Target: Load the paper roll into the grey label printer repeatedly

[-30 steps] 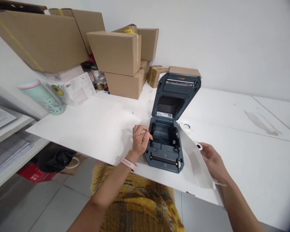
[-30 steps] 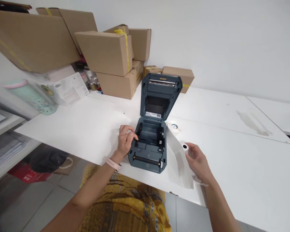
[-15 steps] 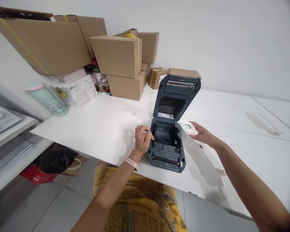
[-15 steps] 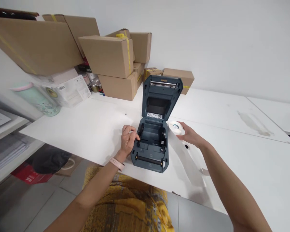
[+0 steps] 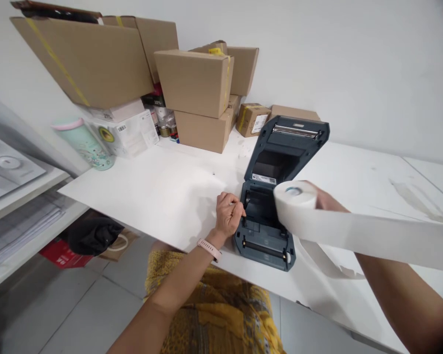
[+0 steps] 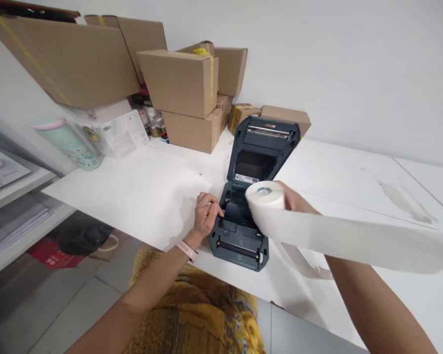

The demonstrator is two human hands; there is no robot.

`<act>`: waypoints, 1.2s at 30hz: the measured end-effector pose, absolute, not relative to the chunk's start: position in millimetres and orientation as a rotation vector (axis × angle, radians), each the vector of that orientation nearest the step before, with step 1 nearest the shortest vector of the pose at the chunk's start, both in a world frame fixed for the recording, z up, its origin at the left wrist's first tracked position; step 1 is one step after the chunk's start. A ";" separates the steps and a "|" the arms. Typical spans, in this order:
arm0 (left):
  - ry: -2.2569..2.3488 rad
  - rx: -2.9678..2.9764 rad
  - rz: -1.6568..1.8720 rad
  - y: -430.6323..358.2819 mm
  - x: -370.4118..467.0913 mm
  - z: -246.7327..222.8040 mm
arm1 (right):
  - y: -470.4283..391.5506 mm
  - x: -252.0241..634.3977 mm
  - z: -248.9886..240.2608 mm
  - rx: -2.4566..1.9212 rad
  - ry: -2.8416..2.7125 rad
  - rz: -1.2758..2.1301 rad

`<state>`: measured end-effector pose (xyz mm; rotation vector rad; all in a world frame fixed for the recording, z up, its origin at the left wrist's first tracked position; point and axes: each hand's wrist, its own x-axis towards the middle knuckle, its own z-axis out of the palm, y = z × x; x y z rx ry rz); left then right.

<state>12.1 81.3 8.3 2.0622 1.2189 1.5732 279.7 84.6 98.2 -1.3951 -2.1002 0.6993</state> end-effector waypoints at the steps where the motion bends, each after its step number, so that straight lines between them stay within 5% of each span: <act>1: 1.218 2.062 1.578 81.0 12.0 8.5 | 85.4 265.1 103.4 -1.386 -2.168 0.719; 19: 1.214 2.114 1.550 81.7 10.1 8.0 | 114.9 209.4 79.0 -1.596 -2.800 0.336; 36: 1.195 2.093 1.574 79.4 9.5 10.1 | -28.9 176.8 31.0 -1.365 -2.384 -0.170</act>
